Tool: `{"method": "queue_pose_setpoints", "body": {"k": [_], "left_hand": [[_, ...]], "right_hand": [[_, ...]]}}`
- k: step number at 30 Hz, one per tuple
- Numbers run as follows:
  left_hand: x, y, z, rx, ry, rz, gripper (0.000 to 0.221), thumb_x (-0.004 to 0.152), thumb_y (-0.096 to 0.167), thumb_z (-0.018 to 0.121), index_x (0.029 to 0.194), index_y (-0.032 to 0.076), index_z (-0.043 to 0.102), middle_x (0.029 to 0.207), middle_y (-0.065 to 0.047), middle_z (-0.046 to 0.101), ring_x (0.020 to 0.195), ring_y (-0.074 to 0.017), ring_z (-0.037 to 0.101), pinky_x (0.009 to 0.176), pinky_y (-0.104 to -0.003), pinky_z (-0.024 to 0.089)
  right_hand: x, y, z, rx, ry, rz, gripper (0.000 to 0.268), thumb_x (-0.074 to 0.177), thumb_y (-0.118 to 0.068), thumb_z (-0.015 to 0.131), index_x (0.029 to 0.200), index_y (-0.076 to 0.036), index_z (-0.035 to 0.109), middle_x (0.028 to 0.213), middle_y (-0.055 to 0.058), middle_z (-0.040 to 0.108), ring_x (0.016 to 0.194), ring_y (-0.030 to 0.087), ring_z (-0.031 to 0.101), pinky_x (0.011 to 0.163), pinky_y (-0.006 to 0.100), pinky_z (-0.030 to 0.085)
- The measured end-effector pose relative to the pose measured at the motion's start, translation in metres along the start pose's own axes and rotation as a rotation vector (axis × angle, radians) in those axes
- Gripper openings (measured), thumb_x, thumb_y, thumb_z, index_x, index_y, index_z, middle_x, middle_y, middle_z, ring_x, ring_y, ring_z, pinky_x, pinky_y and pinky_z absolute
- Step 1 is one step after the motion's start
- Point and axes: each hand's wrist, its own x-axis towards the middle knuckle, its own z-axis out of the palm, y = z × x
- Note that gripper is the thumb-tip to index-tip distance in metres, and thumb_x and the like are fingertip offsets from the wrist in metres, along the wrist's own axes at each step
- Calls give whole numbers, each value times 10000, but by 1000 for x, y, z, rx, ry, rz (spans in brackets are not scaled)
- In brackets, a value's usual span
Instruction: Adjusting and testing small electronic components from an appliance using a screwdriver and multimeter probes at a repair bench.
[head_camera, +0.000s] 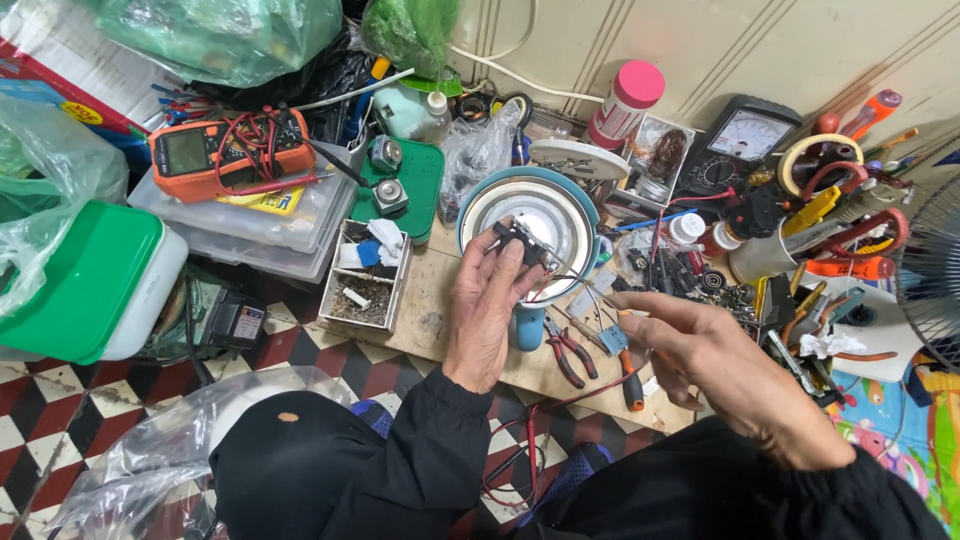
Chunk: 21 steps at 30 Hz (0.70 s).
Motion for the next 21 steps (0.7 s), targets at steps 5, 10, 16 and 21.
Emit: {"method": "queue_pose_setpoints", "body": {"k": [5,10,16,21], "left_hand": [[-1,-6,0,54,-7,27,504,1039,283,720,1490,87,610,1352,-214,697,1197,-312,742,1097,-472,640],[-4,-2,2,82,-5,49,539,1068,306,725,1550,104,593,1409,-274,643,1270,-332,698,1149,-516,598],[-2,-1,2,-9,29,-16,482,982,265,738,1410,77,619,1335,-187,735,1167,-302,757,1112,-509,645],[-1,-1,1,-14,16,11,482,987,269,735,1406,56,625,1324,-199,745,1190,-361,787,1076,-515,669]], "right_hand": [[25,18,-5,-205,-26,-72,507,1096,-280,599,1523,-51,748,692,163,701,430,161,383,365,300,287],[16,19,5,-606,77,-264,511,1106,-428,527,1497,-158,712,617,183,699,493,270,582,487,366,465],[26,40,3,-1110,273,-543,507,1093,-527,481,1517,-292,628,841,165,852,778,499,776,684,612,582],[26,43,4,-1201,324,-549,481,1094,-560,435,1506,-362,585,992,71,856,849,462,796,668,651,594]]}}
